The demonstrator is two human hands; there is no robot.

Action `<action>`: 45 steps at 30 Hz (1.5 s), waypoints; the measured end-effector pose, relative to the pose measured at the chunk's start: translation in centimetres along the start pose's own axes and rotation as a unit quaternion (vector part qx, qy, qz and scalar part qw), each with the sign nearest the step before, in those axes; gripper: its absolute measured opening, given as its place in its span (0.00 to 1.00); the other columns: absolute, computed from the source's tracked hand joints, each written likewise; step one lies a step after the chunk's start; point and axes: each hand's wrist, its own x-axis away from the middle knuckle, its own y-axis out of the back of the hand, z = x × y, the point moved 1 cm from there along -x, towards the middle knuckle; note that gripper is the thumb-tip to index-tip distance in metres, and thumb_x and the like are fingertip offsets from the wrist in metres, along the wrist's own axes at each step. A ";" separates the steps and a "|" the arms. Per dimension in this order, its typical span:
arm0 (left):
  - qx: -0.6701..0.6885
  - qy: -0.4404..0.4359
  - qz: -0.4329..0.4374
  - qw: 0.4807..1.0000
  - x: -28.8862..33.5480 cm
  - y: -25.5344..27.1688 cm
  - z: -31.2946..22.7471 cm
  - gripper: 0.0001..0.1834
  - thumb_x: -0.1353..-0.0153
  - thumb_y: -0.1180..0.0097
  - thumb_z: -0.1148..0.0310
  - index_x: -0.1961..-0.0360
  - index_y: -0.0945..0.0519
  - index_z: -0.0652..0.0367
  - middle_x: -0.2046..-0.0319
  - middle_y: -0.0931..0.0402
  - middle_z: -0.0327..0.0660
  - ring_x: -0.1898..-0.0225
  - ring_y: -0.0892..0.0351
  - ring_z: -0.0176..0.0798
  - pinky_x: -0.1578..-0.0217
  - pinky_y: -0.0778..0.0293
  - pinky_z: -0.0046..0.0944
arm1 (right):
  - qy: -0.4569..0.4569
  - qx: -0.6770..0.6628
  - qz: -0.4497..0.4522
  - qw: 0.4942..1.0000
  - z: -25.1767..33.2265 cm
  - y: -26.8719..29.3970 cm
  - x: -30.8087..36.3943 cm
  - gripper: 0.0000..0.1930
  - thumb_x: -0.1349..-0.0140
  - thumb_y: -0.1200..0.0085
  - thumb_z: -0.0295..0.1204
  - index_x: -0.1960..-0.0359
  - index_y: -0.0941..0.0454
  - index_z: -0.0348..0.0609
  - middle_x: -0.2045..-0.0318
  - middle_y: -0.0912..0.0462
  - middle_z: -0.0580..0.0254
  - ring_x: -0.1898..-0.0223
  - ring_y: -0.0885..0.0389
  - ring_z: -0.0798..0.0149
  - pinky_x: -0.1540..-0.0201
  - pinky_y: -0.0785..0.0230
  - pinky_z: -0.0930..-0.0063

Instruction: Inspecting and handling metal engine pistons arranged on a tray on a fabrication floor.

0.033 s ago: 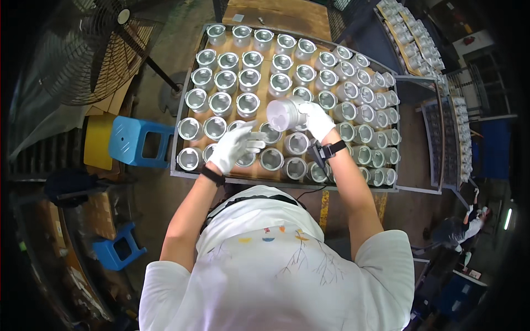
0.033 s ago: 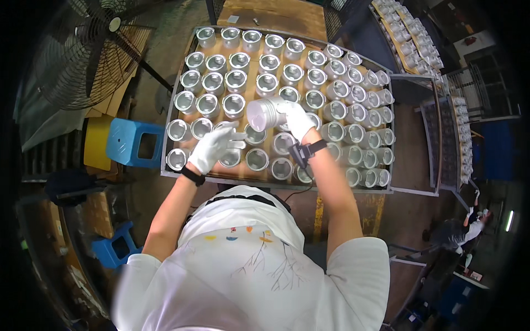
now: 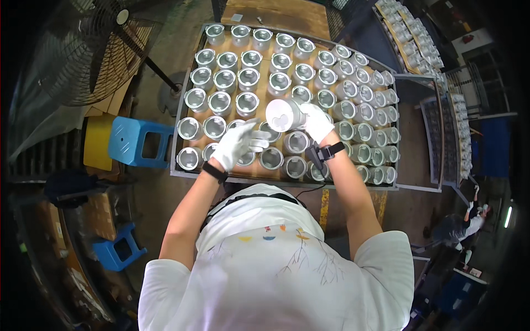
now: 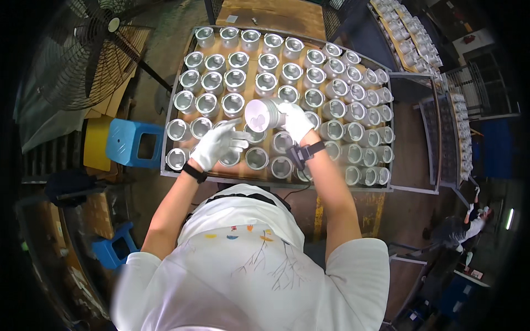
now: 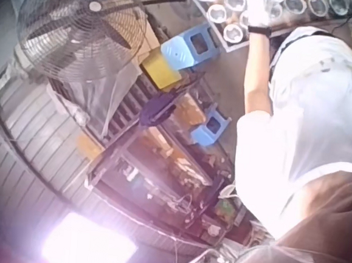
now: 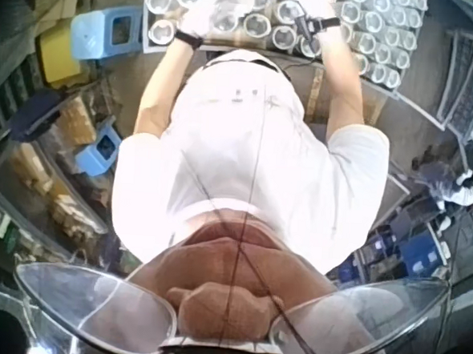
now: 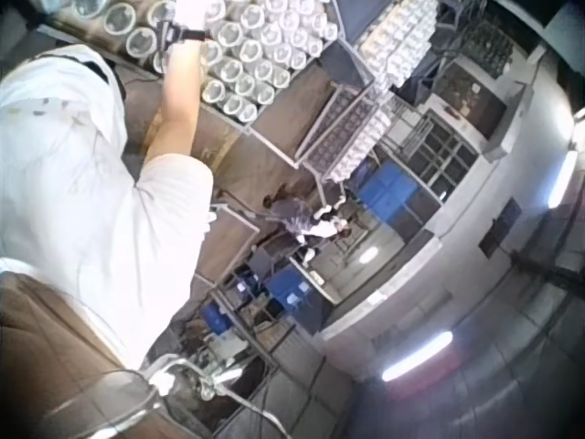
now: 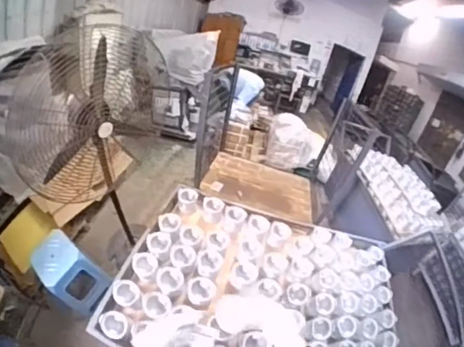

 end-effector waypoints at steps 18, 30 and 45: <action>0.053 0.111 0.164 0.979 -1.5 -2.9 0.7 0.35 0.26 0.64 0.39 0.33 0.33 0.56 0.53 0.18 0.49 0.65 0.15 0.41 0.72 0.17 0.36 | -0.099 -0.454 -0.001 0.886 -7.5 -1.8 1.2 0.14 0.34 0.58 0.28 0.52 0.23 0.37 0.52 0.17 0.51 0.49 0.20 0.53 0.40 0.27 0.54; 0.285 0.035 0.079 0.954 -1.6 -3.9 -1.3 0.29 0.23 0.62 0.56 0.28 0.41 0.61 0.30 0.37 0.50 0.30 0.37 0.49 0.27 0.47 0.56 | 0.329 0.542 -0.062 0.771 -1.5 -4.3 3.9 0.17 0.45 0.41 0.29 0.54 0.22 0.34 0.63 0.18 0.50 0.55 0.21 0.49 0.51 0.29 0.58; 0.181 0.038 0.118 0.976 -0.5 -4.6 -3.2 0.33 0.30 0.53 0.45 0.33 0.33 0.58 0.41 0.24 0.50 0.46 0.19 0.52 0.59 0.16 0.56 | 0.206 0.642 -0.014 0.738 3.6 -7.3 5.0 0.11 0.40 0.35 0.35 0.63 0.19 0.41 0.74 0.25 0.61 0.74 0.30 0.62 0.67 0.36 0.67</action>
